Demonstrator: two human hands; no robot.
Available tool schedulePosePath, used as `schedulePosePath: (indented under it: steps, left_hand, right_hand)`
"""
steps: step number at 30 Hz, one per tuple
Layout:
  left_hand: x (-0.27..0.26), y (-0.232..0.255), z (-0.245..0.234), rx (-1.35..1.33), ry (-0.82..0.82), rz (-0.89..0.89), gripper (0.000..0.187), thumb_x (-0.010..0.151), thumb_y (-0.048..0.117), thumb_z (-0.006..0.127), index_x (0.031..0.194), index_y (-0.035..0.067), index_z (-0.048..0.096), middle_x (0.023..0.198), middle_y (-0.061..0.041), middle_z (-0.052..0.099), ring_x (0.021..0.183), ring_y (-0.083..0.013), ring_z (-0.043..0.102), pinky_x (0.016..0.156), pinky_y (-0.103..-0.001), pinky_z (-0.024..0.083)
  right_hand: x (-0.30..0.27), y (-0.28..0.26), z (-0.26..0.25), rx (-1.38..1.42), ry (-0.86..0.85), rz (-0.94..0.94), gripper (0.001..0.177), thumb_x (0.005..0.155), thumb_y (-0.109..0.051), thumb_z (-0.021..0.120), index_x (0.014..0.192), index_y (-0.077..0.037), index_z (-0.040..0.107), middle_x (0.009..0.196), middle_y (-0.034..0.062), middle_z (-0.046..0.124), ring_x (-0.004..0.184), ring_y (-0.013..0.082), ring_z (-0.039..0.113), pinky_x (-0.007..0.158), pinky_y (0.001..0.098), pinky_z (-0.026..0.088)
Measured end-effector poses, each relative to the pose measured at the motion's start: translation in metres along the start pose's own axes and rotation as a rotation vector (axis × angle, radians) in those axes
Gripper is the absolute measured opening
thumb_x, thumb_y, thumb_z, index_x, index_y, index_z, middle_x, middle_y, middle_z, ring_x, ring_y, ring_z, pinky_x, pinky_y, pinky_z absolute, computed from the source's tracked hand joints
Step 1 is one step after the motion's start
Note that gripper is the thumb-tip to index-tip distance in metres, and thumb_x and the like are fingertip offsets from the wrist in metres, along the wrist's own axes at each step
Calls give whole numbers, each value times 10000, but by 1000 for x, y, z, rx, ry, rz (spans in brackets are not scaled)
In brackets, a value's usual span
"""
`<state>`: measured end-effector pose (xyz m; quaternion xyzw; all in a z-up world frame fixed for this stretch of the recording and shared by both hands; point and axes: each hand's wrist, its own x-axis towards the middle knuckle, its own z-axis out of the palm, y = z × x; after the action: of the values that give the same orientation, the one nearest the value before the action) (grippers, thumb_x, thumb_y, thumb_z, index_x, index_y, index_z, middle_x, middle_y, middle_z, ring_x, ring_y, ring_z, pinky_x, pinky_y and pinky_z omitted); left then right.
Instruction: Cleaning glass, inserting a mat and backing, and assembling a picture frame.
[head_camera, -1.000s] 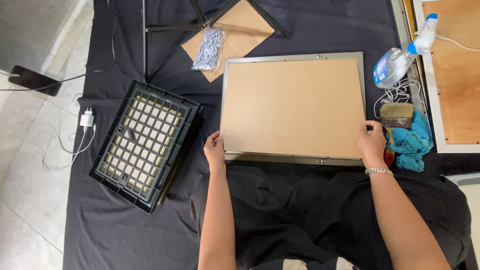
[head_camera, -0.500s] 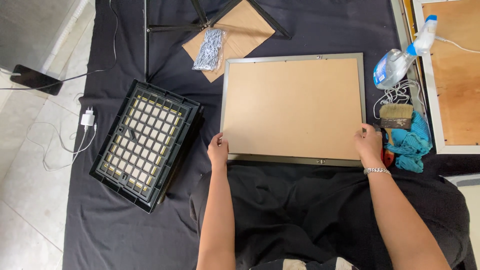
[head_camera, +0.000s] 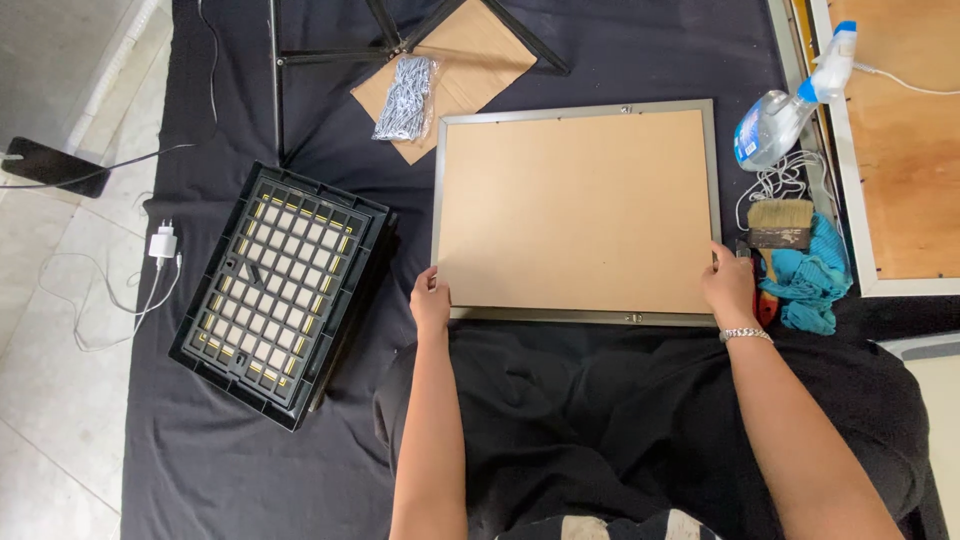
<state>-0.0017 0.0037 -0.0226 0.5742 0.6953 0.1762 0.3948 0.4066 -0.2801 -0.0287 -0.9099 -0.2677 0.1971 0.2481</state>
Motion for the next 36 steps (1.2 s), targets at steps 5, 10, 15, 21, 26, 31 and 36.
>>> schedulePosePath:
  steps: [5,10,15,21,26,31,36]
  left_hand:
    - [22,-25,14,53,-22,44,465,891,143,678,1349,221,669,1228,-73,712,1174,-323,676,1011,-461,532]
    - [16,-20,11,72,-22,119,455,876,96,670,1327,157,671,1209,-119,669,1156,-364,676,1024,-467,517]
    - [3,-5,8,201,26,206,470,865,47,672,1328,131,682,1228,-106,595,1146,-386,670,1037,-486,511]
    - [0,-1,-1,109,90,291,440,840,-23,659,1254,120,703,1108,-81,610,1040,-342,701,941,-439,564]
    - [11,-12,4,32,86,279,445,812,-20,630,1210,161,715,1075,-61,612,1035,-326,695,940,-414,558]
    - [6,-11,5,-26,109,339,427,832,-51,555,1202,99,704,1155,-92,623,1025,-260,628,899,-342,522]
    - [20,-31,23,51,77,345,447,802,-38,558,1193,123,702,1103,-87,647,967,-263,649,886,-360,538]
  right_hand:
    - [5,4,8,32,-15,69,514,980,-75,525,1491,-75,581,1152,252,539,1136,499,569,967,556,489]
    - [1,-1,3,127,-36,126,504,996,-86,505,1494,-107,580,1150,246,542,1133,504,568,958,564,489]
    - [12,12,10,162,32,163,459,1000,-254,592,1433,-104,610,1142,247,619,1130,452,613,937,535,503]
    - [32,36,35,390,127,226,467,899,-187,679,1352,-82,643,1103,178,654,1092,396,635,890,487,513]
    - [45,50,46,504,218,214,372,877,-146,668,1239,-56,672,1045,140,700,1020,297,672,880,424,516]
    - [27,27,22,823,205,141,315,951,-104,584,1248,3,578,1106,95,652,923,128,614,802,222,497]
    - [10,-2,-6,691,348,134,202,933,-93,601,1121,-32,645,1012,64,670,863,117,617,778,228,525]
